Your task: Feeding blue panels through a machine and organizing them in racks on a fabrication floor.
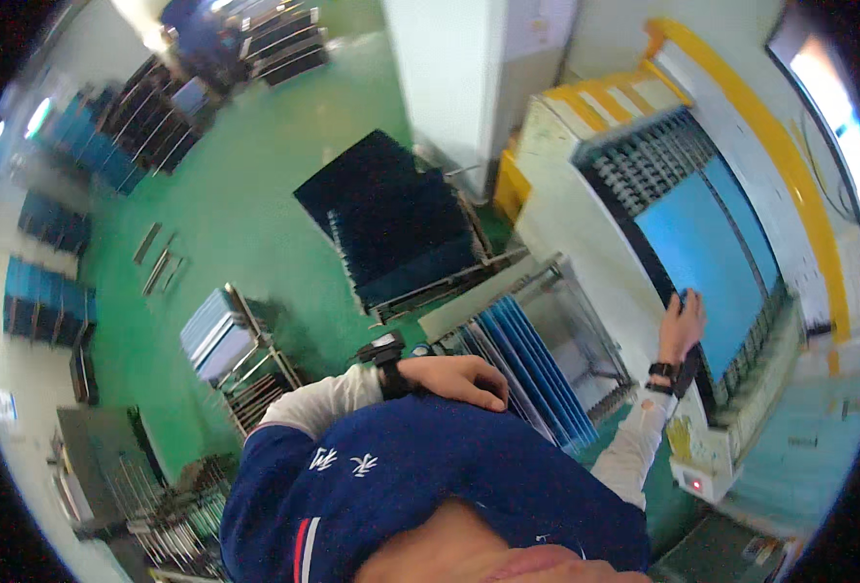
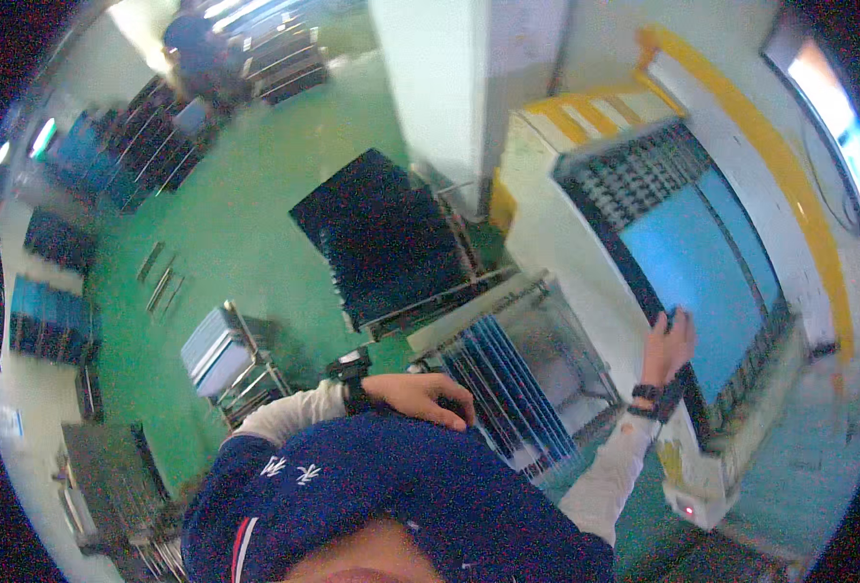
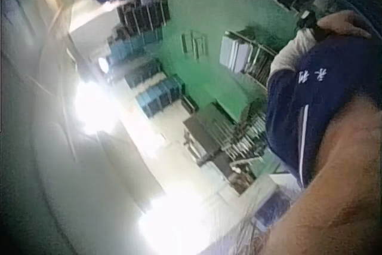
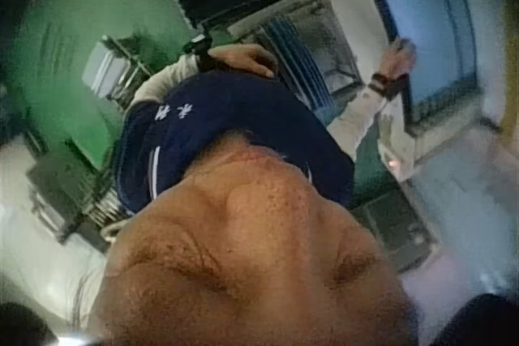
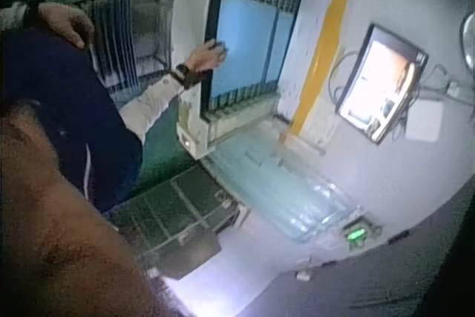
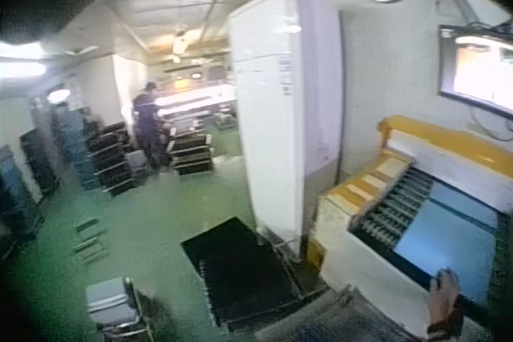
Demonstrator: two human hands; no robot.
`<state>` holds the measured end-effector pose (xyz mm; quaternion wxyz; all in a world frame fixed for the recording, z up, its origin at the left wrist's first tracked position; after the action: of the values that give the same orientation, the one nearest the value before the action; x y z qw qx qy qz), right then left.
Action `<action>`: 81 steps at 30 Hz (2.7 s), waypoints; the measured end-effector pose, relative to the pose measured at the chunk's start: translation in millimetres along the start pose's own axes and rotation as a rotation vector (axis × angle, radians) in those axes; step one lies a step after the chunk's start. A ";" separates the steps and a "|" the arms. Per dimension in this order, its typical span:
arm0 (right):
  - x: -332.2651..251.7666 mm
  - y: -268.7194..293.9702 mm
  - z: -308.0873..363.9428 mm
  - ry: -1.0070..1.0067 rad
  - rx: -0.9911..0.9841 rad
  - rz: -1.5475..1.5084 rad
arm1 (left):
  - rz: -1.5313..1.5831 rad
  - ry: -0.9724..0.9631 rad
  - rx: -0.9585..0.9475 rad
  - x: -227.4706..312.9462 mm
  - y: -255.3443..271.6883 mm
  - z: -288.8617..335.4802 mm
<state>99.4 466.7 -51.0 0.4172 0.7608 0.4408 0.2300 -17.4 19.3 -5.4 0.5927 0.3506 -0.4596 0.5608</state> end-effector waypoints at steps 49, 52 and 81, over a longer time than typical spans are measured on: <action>-155.4 -68.8 178.8 -0.025 -0.656 -0.682 | 0.054 0.008 -0.006 -32.9 -5.9 -8.4; -155.0 -67.3 179.0 -0.054 -0.706 -0.683 | 0.019 -0.003 -0.007 -29.7 -5.3 -7.8; -153.7 -71.5 183.2 -0.043 -0.651 -0.723 | 0.036 -0.011 -0.008 -28.9 -5.1 -6.4</action>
<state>118.9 273.8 -208.2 0.6956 0.3936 0.5734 0.1802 -9.9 14.7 -34.1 0.5812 0.3431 -0.4715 0.5676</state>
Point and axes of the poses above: each hand's wrist, its own z-axis away from the middle knuckle, its own y-axis out of the back of the hand, x = y × z, the point moved 1 cm from there along -z, towards the middle knuckle, and after that the axes turned 14 degrees about y, right-handed, at the moved point
